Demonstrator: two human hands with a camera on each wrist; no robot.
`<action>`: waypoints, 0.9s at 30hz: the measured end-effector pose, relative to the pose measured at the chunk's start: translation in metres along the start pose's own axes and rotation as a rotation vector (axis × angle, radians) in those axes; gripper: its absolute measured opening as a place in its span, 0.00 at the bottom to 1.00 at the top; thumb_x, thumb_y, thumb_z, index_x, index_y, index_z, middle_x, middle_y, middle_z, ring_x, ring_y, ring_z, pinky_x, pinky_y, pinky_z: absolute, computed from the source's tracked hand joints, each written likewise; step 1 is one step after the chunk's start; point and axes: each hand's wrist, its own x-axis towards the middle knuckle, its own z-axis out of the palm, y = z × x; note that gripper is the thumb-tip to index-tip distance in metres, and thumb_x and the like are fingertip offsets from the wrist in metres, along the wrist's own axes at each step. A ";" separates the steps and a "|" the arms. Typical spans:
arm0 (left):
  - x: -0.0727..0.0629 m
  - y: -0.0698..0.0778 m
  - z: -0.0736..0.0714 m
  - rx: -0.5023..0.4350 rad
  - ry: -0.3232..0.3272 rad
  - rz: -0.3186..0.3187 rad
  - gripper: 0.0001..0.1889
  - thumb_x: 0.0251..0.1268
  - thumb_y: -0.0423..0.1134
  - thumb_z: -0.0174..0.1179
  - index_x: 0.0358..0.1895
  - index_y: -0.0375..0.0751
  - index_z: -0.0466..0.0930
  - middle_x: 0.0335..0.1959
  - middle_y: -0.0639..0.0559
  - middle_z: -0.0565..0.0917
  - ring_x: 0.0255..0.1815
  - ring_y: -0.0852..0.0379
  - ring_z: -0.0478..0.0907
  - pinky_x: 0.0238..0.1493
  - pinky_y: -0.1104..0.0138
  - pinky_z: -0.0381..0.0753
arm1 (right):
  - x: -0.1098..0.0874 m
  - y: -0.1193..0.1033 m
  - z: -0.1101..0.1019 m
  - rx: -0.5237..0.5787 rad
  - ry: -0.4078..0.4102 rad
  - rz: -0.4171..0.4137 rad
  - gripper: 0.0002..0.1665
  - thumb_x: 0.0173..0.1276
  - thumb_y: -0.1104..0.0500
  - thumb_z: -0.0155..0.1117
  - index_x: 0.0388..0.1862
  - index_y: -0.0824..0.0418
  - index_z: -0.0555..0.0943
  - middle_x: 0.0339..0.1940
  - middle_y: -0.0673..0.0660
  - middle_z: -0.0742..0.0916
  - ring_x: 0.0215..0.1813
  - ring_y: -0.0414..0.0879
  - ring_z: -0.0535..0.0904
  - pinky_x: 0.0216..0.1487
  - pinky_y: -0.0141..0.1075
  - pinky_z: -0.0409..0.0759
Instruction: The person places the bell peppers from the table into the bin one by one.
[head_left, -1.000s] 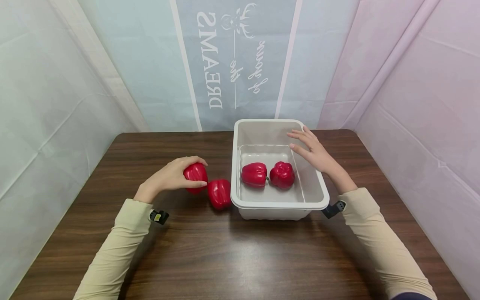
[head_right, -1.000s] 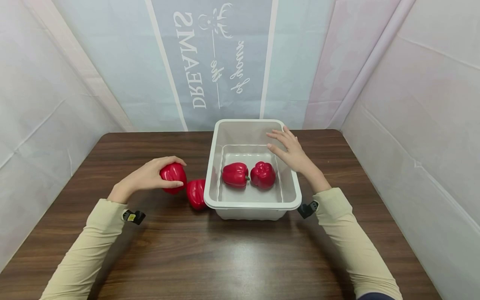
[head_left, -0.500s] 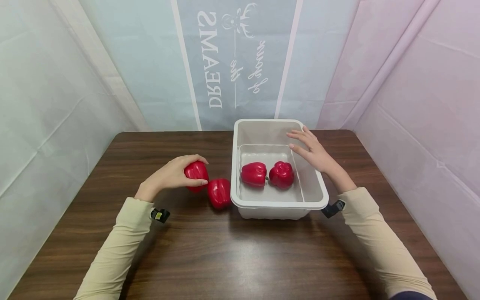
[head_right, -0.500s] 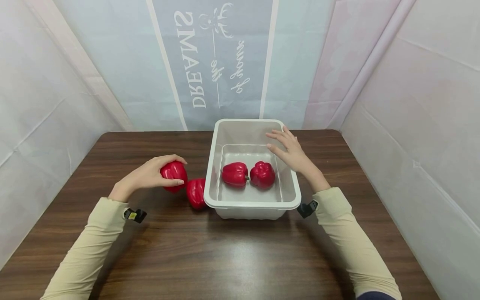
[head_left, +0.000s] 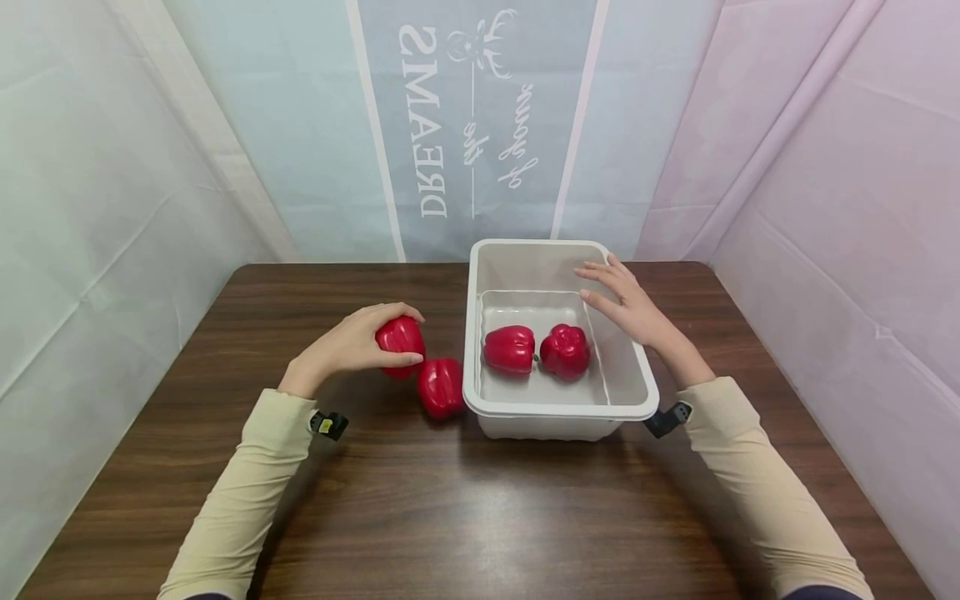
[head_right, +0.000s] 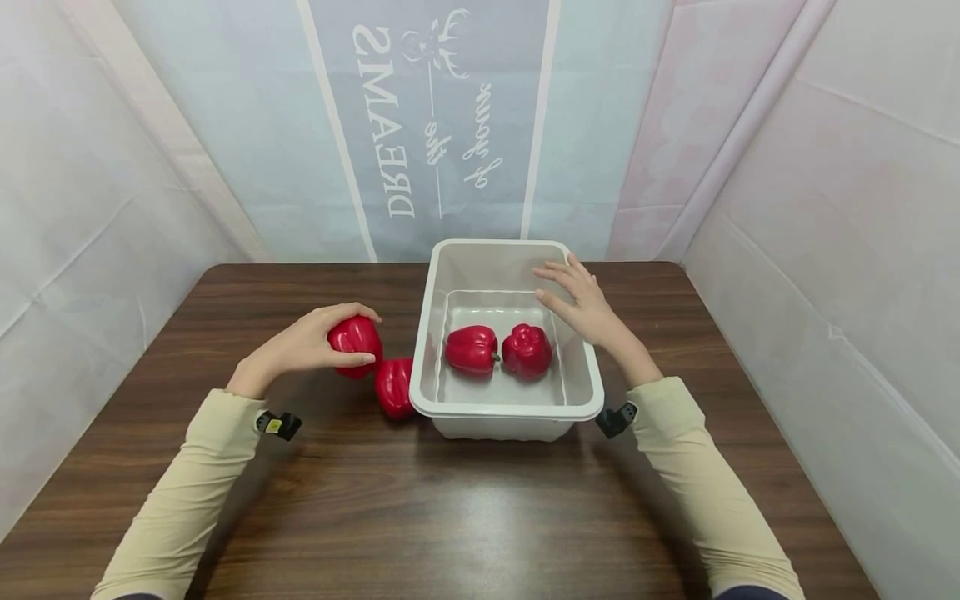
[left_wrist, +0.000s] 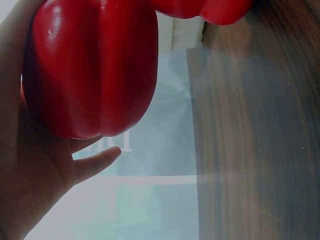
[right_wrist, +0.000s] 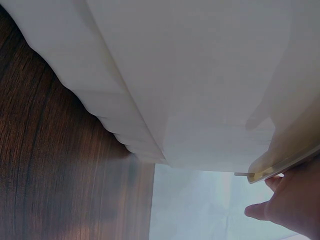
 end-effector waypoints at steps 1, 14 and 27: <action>0.001 0.000 0.000 -0.002 0.004 -0.002 0.27 0.44 0.62 0.66 0.50 0.67 0.71 0.47 0.60 0.76 0.45 0.58 0.73 0.37 0.65 0.80 | 0.000 0.000 0.000 0.000 0.001 -0.001 0.28 0.68 0.51 0.54 0.65 0.60 0.69 0.67 0.64 0.68 0.76 0.57 0.39 0.69 0.61 0.38; 0.004 0.004 -0.002 -0.011 0.012 0.002 0.27 0.43 0.61 0.67 0.50 0.67 0.71 0.47 0.61 0.75 0.45 0.58 0.73 0.37 0.64 0.80 | 0.000 -0.001 0.000 -0.005 0.001 0.007 0.29 0.68 0.50 0.54 0.65 0.60 0.69 0.67 0.64 0.68 0.76 0.57 0.39 0.69 0.62 0.37; 0.005 0.004 -0.001 -0.014 0.016 0.015 0.27 0.44 0.61 0.67 0.50 0.66 0.71 0.47 0.61 0.75 0.45 0.59 0.73 0.37 0.65 0.80 | -0.001 -0.003 0.000 0.001 0.002 0.007 0.28 0.68 0.51 0.54 0.65 0.60 0.69 0.67 0.64 0.68 0.76 0.57 0.39 0.69 0.62 0.37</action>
